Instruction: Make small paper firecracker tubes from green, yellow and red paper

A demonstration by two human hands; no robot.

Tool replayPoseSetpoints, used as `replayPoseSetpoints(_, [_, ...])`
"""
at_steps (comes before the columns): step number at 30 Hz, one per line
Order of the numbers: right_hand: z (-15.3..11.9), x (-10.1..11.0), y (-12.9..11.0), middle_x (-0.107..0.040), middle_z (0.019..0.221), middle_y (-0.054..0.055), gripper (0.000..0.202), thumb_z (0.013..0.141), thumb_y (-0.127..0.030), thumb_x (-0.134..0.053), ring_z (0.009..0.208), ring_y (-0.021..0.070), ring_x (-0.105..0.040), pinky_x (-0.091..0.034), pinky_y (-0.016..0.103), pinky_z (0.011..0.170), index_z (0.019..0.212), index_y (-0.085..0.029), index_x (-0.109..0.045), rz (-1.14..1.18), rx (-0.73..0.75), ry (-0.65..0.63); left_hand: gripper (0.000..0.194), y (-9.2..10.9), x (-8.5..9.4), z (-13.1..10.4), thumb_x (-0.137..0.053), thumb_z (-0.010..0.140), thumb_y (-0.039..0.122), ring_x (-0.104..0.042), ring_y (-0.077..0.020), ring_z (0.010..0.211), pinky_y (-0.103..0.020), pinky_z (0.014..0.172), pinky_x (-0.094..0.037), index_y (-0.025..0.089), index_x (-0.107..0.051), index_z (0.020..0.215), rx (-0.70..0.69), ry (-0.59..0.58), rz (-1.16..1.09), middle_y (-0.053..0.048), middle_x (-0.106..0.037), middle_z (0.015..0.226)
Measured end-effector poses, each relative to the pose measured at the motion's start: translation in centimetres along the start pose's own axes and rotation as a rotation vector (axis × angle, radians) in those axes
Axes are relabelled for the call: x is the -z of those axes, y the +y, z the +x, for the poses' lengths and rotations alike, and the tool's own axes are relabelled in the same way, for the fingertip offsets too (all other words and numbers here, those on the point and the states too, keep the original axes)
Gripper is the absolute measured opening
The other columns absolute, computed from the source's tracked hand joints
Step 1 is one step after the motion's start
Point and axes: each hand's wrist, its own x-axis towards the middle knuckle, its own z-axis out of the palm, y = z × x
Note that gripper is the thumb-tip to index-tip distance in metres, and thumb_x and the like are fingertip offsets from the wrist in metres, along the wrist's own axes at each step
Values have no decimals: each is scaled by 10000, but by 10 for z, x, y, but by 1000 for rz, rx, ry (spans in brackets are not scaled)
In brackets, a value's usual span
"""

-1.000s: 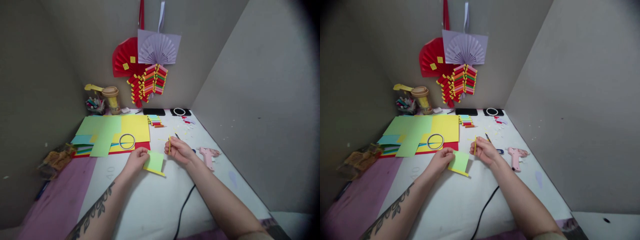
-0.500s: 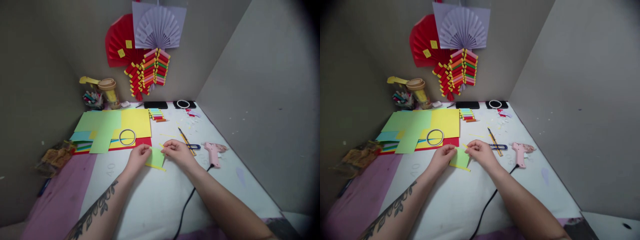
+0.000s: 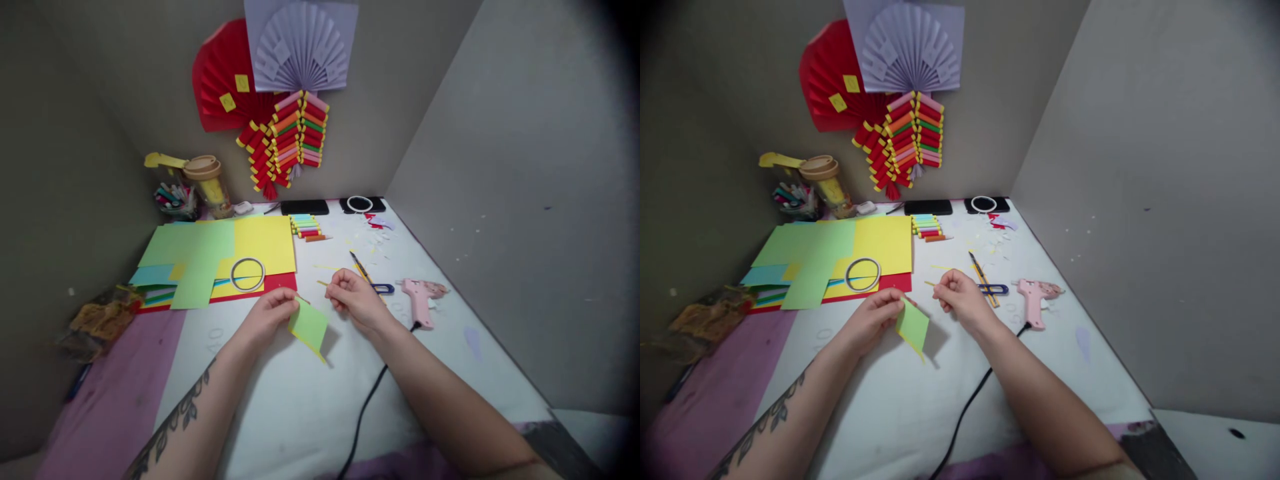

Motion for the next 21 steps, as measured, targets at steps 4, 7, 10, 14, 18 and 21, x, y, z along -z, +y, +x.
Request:
replayPoseSetpoints(4, [3,2,0,-583,558,-46,259,615,-285,-761,441,52,-454,-300,175,428,683,-182,-534,91,-46,20,202,1,-4,-3,-697,696,328,-556,-132,688,-240,644,-415,141,-628,732,6,-59,-18,-65,-662,850])
replayPoseSetpoints(7, [2,4,-2,-654,651,-11,257,620,-296,-758,523,81,-533,-367,196,493,757,-195,-565,93,-12,73,213,-8,-3,2,-685,701,351,-520,-109,606,-215,575,-382,154,-632,761,-9,111,77,-10,-622,697])
replayPoseSetpoints(10, [-1,4,-2,-682,695,-4,314,645,-311,-741,636,128,-606,-424,235,583,907,-226,-589,-7,26,85,215,-17,-2,7,-666,702,352,-516,-109,594,-206,544,-367,151,-635,772,-32,238,195,-3,-616,678])
replayPoseSetpoints(14, [-7,-4,0,-661,701,10,176,683,-320,-689,655,143,-596,-429,260,602,789,-192,-629,-251,36,-1,212,-20,-3,7,-644,702,334,-509,-108,565,-203,523,-363,144,-636,795,-32,240,235,8,-597,635])
replayPoseSetpoints(18, [-14,-14,-3,-612,699,6,105,742,-287,-598,650,144,-548,-411,272,602,723,-191,-634,-548,140,-14,172,-21,-7,5,-640,692,297,-486,-95,518,-189,494,-338,154,-608,781,-29,238,222,38,-553,565])
replayPoseSetpoints(21, [-16,-18,-4,-591,806,31,93,734,-255,-594,792,170,-554,-413,292,695,674,-196,-632,-692,268,-1,148,-21,-9,4,-621,703,281,-499,-91,530,-183,498,-339,153,-605,775,-34,240,213,29,-578,593])
